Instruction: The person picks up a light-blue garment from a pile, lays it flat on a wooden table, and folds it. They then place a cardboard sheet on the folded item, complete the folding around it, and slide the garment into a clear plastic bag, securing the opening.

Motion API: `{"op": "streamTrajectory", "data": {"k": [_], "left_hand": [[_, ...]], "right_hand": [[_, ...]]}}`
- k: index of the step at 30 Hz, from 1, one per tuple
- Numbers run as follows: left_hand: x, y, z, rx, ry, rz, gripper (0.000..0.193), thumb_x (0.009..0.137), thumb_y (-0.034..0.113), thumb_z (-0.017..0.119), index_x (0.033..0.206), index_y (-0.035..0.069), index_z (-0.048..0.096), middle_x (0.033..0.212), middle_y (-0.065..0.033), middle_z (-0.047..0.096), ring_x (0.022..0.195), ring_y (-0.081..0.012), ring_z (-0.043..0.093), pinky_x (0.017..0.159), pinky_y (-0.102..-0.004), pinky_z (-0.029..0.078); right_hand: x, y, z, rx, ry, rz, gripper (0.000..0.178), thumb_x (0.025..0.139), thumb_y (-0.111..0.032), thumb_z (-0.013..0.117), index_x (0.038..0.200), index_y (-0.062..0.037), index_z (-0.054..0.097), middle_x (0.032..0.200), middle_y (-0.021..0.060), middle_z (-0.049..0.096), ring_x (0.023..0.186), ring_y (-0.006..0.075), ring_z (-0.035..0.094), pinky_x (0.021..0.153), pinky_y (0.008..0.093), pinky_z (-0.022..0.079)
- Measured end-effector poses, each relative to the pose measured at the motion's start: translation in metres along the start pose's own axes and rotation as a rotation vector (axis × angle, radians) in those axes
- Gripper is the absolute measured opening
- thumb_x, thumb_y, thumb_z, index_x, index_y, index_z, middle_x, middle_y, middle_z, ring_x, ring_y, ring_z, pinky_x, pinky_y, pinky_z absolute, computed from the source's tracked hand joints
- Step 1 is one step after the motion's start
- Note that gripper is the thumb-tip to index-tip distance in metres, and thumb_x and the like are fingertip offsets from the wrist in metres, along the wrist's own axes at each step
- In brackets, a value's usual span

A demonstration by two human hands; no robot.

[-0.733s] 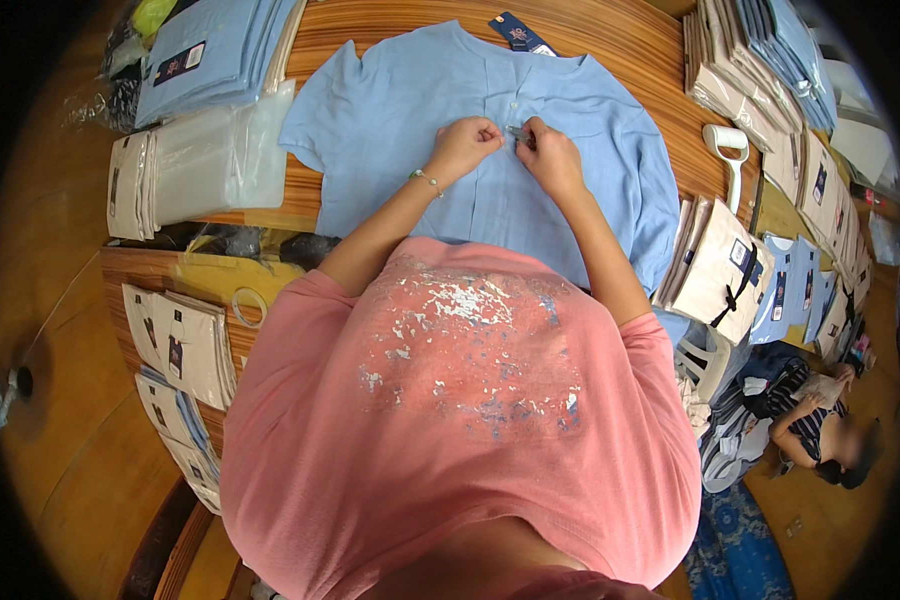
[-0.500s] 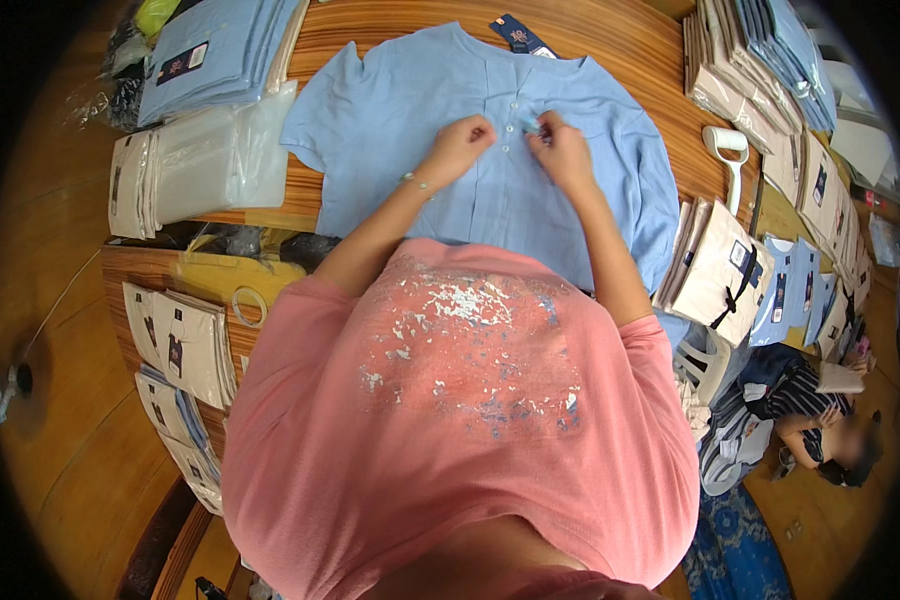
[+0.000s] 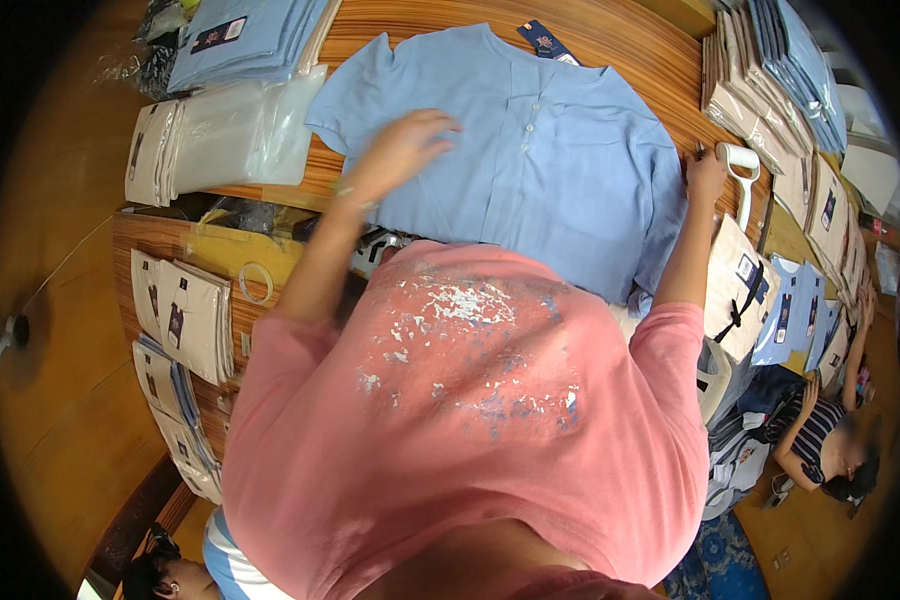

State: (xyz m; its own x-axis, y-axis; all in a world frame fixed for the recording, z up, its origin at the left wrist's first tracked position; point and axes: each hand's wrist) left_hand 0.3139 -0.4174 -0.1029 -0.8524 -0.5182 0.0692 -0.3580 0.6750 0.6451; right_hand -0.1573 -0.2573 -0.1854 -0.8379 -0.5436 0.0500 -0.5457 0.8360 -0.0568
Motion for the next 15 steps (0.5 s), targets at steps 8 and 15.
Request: {"op": "streamTrajectory", "data": {"k": [8, 15], "left_hand": [[0.061, -0.012, 0.116, 0.06, 0.08, 0.053, 0.012, 0.079, 0.011, 0.06, 0.088, 0.004, 0.062, 0.087, -0.0097, 0.061, 0.085, -0.0291, 0.056, 0.076, -0.0366, 0.046], [0.062, -0.014, 0.12, -0.024, 0.136, 0.038, 0.008, 0.08, 0.009, 0.057, 0.082, 0.002, 0.059, 0.083, -0.0123, 0.06, 0.082, -0.0297, 0.056, 0.075, -0.0367, 0.045]], "right_hand": [[0.01, 0.034, 0.018, 0.063, 0.018, -0.006, 0.029, 0.081, -0.032, 0.063, 0.101, -0.011, 0.06, 0.117, 0.0135, 0.054, 0.111, 0.0362, 0.048, 0.084, 0.0492, 0.045], [-0.013, 0.02, 0.001, -0.096, 0.18, -0.001, 0.023, 0.085, -0.029, 0.059, 0.096, -0.009, 0.06, 0.102, 0.0106, 0.061, 0.098, 0.032, 0.056, 0.083, 0.0505, 0.042]]}}
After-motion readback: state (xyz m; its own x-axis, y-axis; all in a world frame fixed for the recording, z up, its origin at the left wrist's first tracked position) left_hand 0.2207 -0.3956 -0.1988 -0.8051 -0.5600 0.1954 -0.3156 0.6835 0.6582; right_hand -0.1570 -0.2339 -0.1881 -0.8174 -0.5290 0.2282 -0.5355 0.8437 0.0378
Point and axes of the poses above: each hand's wrist, its own x-axis towards the middle knuckle, its own z-axis out of the palm, y = z × x
